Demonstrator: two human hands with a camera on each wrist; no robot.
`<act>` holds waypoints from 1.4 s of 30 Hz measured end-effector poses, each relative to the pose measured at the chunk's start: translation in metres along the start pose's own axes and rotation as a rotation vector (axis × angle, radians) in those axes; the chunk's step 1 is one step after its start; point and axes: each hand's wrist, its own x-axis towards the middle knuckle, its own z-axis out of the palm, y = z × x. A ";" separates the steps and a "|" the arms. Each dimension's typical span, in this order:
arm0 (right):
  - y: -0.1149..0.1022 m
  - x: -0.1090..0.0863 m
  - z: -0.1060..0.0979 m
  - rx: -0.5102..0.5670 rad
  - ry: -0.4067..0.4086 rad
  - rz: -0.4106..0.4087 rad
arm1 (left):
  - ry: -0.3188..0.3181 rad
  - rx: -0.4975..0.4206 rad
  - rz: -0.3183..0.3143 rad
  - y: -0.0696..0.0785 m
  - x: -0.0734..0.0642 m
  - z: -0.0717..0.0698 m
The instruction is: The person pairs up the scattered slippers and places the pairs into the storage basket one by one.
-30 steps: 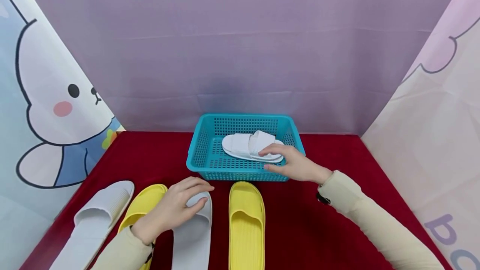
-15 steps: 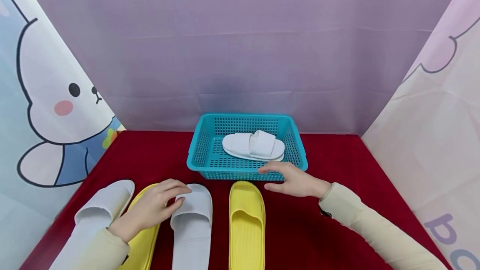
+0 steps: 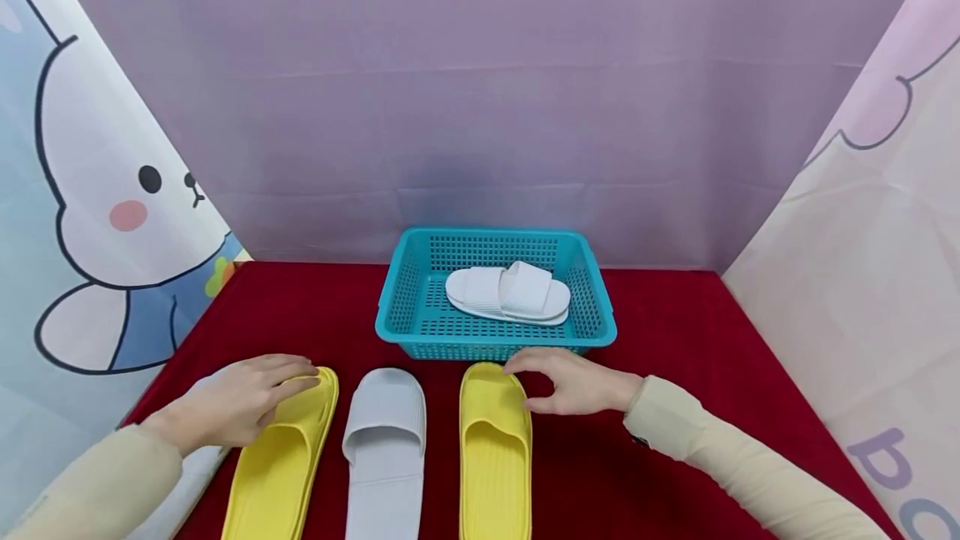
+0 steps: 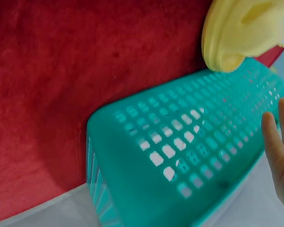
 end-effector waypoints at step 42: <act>0.002 0.029 0.055 0.090 -0.098 0.246 | -0.235 -0.093 0.648 -0.049 0.011 0.054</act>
